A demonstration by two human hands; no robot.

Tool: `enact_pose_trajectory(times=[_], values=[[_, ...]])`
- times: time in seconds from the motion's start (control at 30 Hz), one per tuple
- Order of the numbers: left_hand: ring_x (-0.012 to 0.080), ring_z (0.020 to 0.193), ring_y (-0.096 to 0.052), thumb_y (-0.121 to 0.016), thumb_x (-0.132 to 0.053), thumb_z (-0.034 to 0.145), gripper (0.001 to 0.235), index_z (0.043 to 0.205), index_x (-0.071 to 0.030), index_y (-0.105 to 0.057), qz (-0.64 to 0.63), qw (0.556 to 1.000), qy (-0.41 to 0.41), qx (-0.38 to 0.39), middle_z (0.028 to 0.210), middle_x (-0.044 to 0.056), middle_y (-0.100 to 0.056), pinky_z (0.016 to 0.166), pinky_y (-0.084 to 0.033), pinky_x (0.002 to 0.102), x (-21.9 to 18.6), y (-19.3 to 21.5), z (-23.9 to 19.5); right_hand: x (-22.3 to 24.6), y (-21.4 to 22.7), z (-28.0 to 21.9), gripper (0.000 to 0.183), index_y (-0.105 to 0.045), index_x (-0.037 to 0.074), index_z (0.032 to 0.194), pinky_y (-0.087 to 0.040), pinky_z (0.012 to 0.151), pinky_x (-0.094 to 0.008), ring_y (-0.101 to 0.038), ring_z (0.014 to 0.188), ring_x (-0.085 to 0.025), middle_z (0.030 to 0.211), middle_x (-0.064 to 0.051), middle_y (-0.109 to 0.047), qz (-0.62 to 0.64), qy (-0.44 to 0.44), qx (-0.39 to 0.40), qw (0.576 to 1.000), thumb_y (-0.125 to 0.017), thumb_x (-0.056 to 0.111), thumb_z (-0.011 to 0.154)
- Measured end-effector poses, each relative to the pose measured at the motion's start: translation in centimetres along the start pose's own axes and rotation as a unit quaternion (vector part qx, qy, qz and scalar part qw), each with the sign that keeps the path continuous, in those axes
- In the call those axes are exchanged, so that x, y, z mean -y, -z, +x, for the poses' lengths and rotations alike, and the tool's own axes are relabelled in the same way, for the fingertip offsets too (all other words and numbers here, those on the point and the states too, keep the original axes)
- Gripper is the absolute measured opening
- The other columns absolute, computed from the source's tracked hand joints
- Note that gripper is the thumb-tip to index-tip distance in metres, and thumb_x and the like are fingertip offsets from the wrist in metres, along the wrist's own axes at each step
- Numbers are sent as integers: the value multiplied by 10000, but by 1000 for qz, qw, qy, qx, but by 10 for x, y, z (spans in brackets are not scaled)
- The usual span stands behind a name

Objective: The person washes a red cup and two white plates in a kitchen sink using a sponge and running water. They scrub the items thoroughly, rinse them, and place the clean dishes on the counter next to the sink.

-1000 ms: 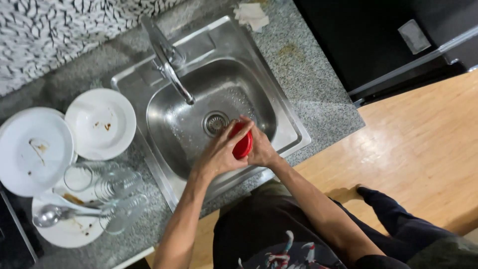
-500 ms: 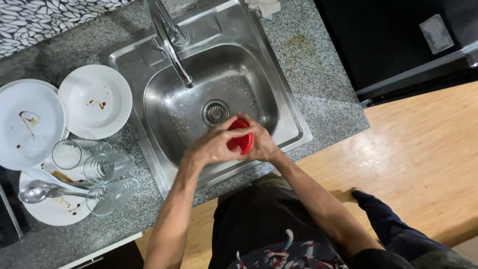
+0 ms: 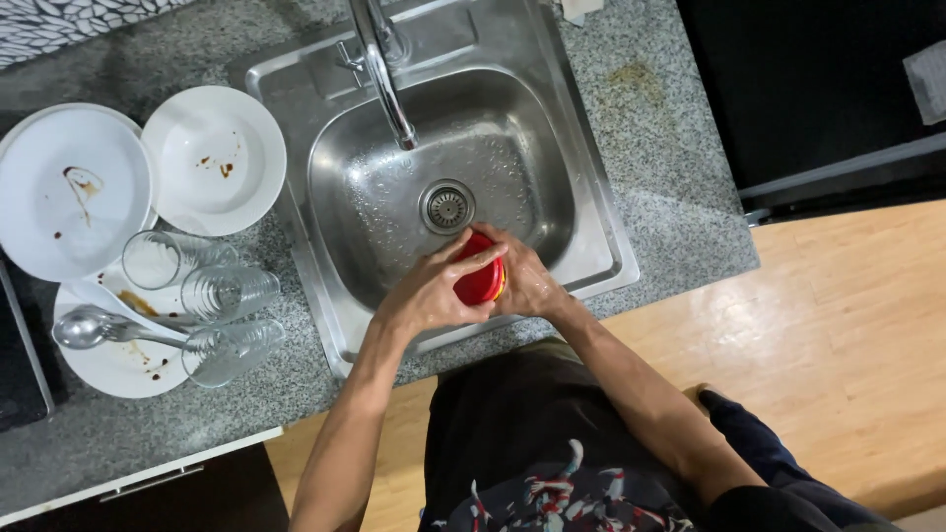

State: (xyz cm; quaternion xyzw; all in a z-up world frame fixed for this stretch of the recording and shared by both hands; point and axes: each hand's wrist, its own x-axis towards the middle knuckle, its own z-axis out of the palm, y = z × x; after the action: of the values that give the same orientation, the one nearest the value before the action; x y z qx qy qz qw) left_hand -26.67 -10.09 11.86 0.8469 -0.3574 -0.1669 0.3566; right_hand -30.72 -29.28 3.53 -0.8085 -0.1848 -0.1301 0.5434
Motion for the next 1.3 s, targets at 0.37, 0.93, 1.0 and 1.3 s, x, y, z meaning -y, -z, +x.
enact_pose_trajectory(times=[0.37, 0.93, 1.0, 1.3], values=[[464, 1174, -641, -826, -446, 720, 904, 1534, -327, -453, -13, 997, 66, -45, 1439, 223, -563, 950, -578, 545, -11, -15, -27, 45, 8, 21, 891, -501, -48, 1393, -577, 687, -584, -688, 838, -490, 974, -269, -615, -18, 8, 71, 997, -739, 563, 789], [576, 1193, -574, -808, -303, 705, 697, 1380, -229, -649, -118, 992, 52, 8, 1348, 406, -556, 1008, -516, 600, -28, 44, -48, 60, -7, 21, 933, -560, -44, 1279, -565, 728, -540, -654, 855, -449, 971, -230, -583, 9, 58, 86, 995, -671, 739, 784], [544, 1281, -516, -825, -254, 700, 699, 1374, -165, -661, -181, 981, 55, -32, 1404, 391, -524, 1047, -473, 585, -20, 47, -56, 75, -5, 33, 954, -554, -62, 1280, -563, 784, -553, -651, 922, -468, 1024, -257, -599, 31, 75, 69, 994, -597, 771, 817], [381, 1298, -548, -878, -58, 754, 812, 1445, -20, -453, -341, 834, 216, -377, 1414, 194, -451, 1070, -508, 469, 52, 3, -146, 67, -9, 16, 942, -601, 35, 1342, -450, 1065, -472, -594, 1182, -373, 1197, -147, -647, 11, -1, 29, 1000, -789, 709, 712]])
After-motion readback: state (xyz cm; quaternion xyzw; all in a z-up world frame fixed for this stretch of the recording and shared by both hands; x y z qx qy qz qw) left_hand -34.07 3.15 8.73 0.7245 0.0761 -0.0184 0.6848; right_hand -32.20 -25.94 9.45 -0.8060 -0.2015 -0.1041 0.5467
